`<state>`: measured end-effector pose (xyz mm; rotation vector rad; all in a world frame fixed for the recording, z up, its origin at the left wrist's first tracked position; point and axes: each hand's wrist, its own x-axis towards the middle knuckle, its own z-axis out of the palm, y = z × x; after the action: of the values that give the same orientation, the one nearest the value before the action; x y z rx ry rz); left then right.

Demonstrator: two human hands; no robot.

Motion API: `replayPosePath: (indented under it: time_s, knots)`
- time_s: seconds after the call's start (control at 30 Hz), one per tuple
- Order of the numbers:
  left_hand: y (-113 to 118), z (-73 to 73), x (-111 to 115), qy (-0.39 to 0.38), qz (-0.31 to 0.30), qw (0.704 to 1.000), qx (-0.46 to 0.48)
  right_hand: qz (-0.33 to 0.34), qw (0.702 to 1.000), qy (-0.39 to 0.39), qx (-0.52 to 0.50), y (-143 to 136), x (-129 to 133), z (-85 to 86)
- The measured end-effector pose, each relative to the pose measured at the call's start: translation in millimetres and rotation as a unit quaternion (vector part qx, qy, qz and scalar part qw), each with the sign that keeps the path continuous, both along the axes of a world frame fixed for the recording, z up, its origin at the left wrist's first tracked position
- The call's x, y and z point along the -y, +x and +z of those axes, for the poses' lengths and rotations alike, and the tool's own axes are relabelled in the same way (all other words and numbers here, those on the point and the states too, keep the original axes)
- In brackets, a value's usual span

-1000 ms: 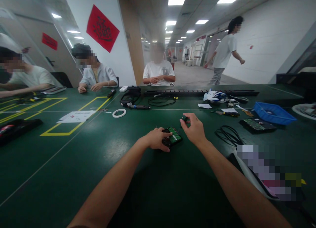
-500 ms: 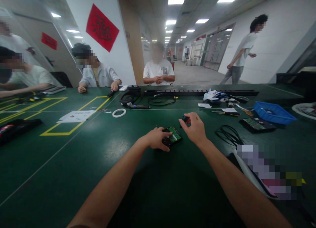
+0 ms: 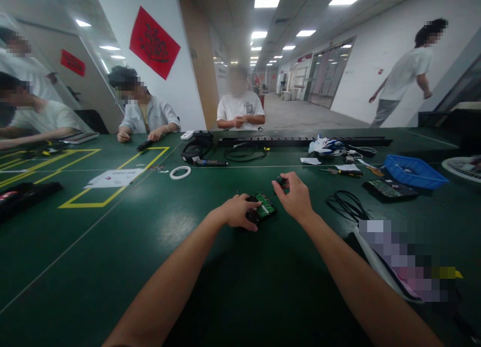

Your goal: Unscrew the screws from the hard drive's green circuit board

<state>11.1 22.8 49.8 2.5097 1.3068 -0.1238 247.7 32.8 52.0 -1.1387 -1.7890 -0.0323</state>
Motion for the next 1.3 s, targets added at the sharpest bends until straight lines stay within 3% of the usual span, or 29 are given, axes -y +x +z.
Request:
replayPosePath:
  time_s: [0.33,0.5,0.83,1.3]
  knots:
    - [0.1,-1.8,-0.4,0.011,-0.008,1.0,0.003,0.002,1.0,0.013,0.022,0.0,0.5,-2.6]
    - [0.5,-0.5,-0.1,0.005,-0.001,1.0,-0.005,0.037,0.999,0.016,0.003,-1.2,1.0,-2.0]
    - [-0.6,-1.5,-1.2,0.002,-0.002,1.0,0.0,0.0,1.0,-0.004,-0.001,0.3,-1.1,-0.9]
    - [-0.6,-3.1,-2.0,0.005,-0.004,1.0,-0.004,0.01,1.0,0.024,0.009,0.4,-2.4,-2.4]
